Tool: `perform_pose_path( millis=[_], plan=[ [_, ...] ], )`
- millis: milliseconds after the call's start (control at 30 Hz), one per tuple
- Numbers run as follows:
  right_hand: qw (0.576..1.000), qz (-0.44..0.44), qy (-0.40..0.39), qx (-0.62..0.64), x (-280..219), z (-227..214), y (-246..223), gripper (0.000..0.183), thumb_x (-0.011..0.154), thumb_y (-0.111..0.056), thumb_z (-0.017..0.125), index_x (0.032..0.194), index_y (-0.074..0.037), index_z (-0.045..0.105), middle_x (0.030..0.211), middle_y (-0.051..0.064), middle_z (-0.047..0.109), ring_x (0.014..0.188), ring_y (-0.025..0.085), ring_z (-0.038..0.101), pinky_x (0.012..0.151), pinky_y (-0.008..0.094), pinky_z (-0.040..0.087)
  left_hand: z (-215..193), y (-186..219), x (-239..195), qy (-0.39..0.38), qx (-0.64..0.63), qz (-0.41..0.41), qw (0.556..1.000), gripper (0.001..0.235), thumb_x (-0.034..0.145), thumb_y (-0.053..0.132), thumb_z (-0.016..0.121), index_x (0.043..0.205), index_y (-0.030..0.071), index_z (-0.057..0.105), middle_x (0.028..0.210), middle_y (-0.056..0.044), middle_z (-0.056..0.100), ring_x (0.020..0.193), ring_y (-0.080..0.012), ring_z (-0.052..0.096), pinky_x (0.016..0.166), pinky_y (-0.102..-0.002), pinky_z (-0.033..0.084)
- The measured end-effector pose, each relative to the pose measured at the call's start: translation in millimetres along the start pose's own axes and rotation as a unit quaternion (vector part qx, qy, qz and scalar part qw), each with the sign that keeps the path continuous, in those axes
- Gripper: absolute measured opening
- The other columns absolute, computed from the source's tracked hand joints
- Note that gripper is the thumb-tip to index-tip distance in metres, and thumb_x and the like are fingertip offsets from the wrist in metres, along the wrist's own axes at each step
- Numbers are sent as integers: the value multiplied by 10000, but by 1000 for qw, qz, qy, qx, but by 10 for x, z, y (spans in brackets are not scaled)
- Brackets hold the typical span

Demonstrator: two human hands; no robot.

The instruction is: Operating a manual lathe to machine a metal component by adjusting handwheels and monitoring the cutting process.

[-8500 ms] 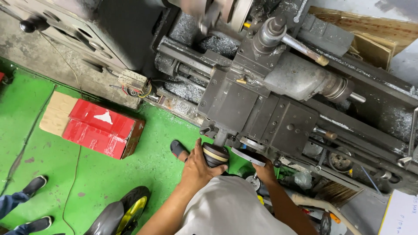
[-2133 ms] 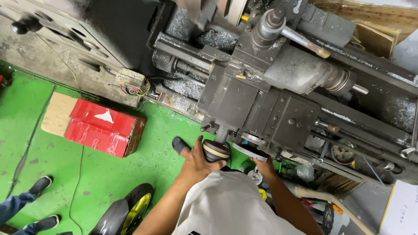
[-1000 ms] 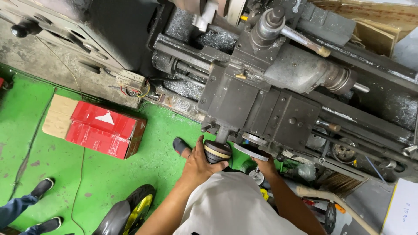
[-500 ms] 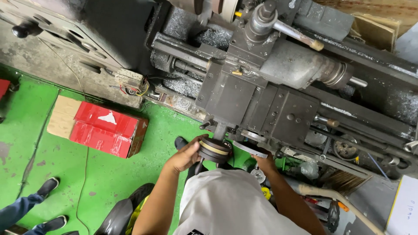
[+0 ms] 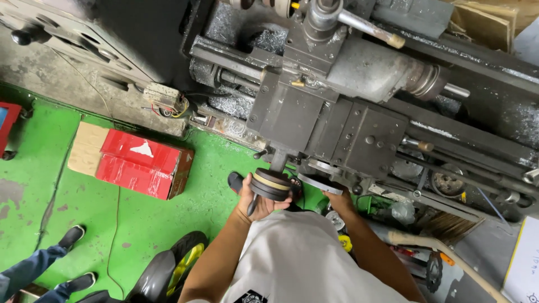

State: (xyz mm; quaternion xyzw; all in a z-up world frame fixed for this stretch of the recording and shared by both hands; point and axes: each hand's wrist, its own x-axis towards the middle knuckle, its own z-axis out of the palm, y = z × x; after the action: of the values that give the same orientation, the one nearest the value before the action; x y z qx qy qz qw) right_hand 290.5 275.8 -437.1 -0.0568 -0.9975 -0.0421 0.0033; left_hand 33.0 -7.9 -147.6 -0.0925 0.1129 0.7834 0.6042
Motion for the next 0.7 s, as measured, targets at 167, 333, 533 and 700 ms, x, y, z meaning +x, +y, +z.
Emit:
perform_pose_path(
  millis=[167,333,533,700],
  plan=[
    [882,318,191,290,309,-305,-244,768,436,-575,1026,888,-92,636,753,55,698,724,239,747,668,277,570,-349,8,-96,219,183,107,952,921,839,691,588,1509,75,450,1349,-263,622,1224,-484,602,1062,-646,449],
    [827,315,107,454,416,-552,-235,363,564,-250,1011,799,-163,749,749,57,753,810,210,765,720,302,583,1370,207,-413,436,659,162,592,917,727,403,853,1514,182,438,1098,-195,677,997,-362,616,882,-445,461],
    [758,418,-11,500,550,-1169,-222,228,701,-217,938,835,-122,779,796,120,749,853,286,751,716,421,563,828,497,-397,461,429,438,641,348,1042,362,531,1240,92,630,561,-97,573,508,-235,633,573,-313,567],
    [740,485,-86,459,692,-1714,-291,317,661,-356,955,916,-248,800,826,55,763,917,280,750,748,391,595,214,130,-23,448,357,338,747,405,995,374,654,1274,89,587,799,-184,539,701,-320,605,684,-395,572]
  ],
)
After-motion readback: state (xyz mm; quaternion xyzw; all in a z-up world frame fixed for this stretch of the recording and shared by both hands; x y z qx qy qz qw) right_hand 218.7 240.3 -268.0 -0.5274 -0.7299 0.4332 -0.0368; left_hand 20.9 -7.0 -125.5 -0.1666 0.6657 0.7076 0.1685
